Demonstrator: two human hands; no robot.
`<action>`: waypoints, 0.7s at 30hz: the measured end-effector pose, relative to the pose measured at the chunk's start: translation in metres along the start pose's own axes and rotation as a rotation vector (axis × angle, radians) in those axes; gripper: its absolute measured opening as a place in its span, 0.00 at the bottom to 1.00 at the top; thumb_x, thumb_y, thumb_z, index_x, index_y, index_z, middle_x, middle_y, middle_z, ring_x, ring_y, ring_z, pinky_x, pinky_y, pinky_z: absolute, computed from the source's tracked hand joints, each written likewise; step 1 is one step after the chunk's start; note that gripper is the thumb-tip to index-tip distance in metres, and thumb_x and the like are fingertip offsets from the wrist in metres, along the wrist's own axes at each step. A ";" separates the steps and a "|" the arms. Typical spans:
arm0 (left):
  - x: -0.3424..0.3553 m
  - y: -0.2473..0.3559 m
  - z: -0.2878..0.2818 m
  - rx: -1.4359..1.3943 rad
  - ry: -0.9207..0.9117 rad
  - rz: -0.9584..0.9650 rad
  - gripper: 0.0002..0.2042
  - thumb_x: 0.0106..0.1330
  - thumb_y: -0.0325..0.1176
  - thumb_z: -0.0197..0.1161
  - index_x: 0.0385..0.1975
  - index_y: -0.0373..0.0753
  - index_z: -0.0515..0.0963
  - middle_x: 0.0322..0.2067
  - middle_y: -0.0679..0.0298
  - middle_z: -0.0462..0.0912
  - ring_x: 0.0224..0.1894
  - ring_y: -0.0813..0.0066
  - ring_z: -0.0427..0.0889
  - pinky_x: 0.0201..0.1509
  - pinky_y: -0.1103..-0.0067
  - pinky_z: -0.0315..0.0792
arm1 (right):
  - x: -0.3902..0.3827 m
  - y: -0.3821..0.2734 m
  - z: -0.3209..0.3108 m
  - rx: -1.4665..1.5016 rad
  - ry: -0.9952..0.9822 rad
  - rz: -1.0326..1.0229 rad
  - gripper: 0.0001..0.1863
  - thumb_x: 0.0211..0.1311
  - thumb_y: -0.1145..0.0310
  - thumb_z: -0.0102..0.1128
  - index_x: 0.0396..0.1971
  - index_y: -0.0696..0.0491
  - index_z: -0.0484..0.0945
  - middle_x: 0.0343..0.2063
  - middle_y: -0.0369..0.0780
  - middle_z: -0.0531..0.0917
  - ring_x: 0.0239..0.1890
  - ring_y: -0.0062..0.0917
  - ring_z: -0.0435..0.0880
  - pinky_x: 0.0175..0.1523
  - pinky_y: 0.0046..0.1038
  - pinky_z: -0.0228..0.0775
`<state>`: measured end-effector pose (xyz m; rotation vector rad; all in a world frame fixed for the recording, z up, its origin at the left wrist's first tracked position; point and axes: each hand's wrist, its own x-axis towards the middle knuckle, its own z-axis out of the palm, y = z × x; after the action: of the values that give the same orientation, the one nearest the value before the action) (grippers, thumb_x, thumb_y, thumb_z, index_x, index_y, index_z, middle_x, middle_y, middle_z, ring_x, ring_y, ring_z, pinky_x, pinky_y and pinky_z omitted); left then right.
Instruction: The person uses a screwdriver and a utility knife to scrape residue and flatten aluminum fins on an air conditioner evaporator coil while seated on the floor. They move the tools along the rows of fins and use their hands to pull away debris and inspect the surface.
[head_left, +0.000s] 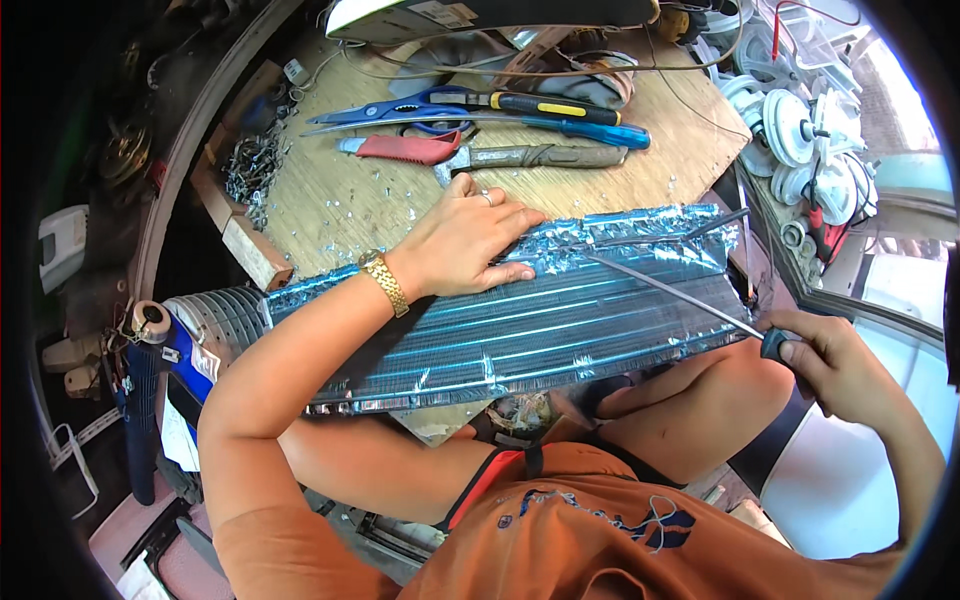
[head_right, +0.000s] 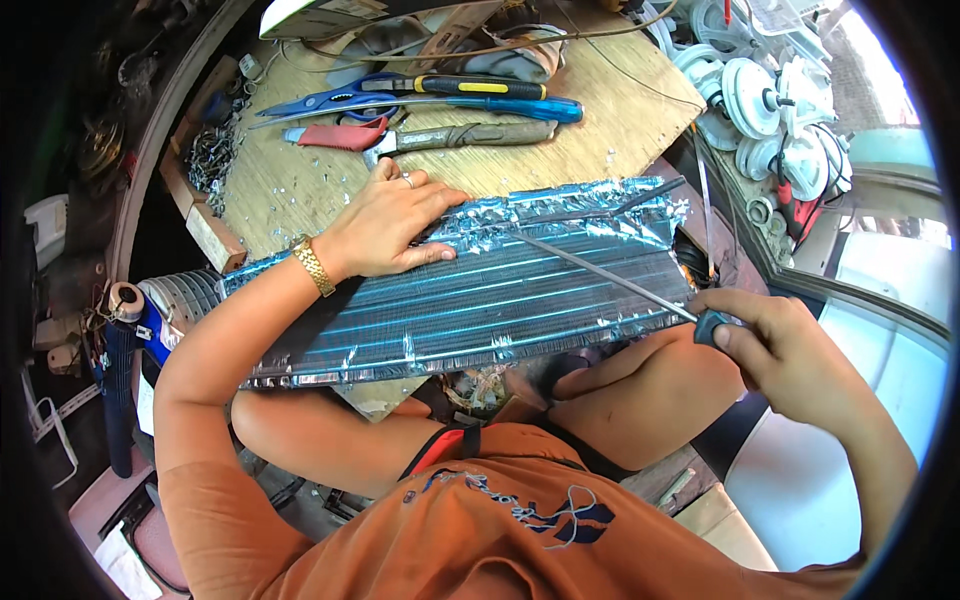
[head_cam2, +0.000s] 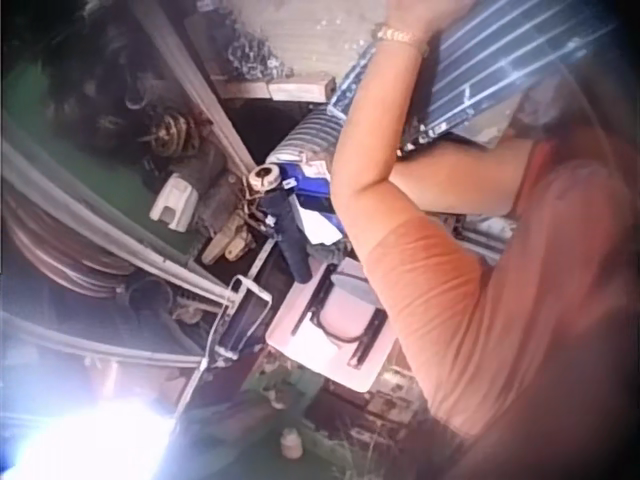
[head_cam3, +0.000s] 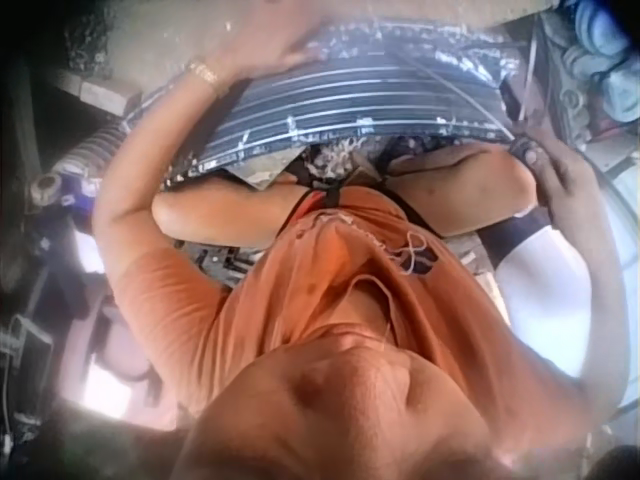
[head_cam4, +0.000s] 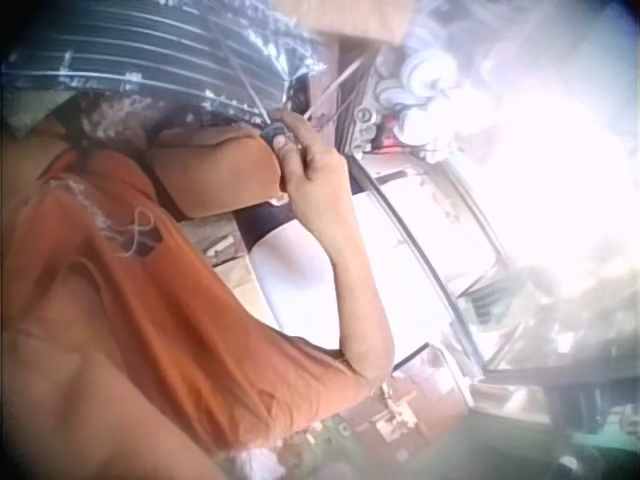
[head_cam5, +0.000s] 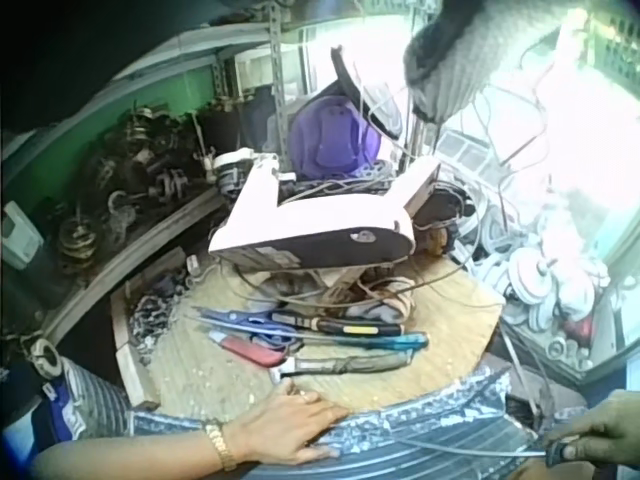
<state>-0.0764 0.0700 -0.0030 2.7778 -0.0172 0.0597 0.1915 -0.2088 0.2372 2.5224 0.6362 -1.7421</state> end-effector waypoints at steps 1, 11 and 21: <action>0.001 -0.001 0.004 0.001 0.033 0.027 0.33 0.71 0.64 0.62 0.65 0.43 0.77 0.52 0.62 0.86 0.50 0.62 0.80 0.56 0.62 0.62 | 0.000 0.006 0.008 -0.287 0.157 -0.291 0.17 0.77 0.69 0.59 0.62 0.52 0.81 0.18 0.42 0.80 0.18 0.35 0.81 0.28 0.37 0.74; 0.000 -0.007 0.002 0.021 0.101 0.047 0.27 0.76 0.59 0.58 0.62 0.45 0.79 0.52 0.64 0.87 0.52 0.66 0.82 0.58 0.62 0.62 | -0.025 0.016 0.030 -0.052 0.247 -0.249 0.18 0.76 0.74 0.56 0.61 0.55 0.82 0.20 0.44 0.77 0.23 0.24 0.74 0.35 0.33 0.71; -0.007 -0.006 -0.001 -0.035 0.009 -0.009 0.26 0.77 0.57 0.58 0.65 0.46 0.77 0.52 0.63 0.86 0.52 0.64 0.79 0.58 0.63 0.60 | -0.014 -0.034 -0.010 -0.186 0.110 -0.080 0.15 0.78 0.73 0.53 0.59 0.57 0.81 0.18 0.34 0.76 0.16 0.18 0.74 0.22 0.25 0.69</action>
<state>-0.0835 0.0765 -0.0042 2.7427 -0.0040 0.0687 0.1853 -0.1797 0.2615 2.5094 0.8729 -1.4945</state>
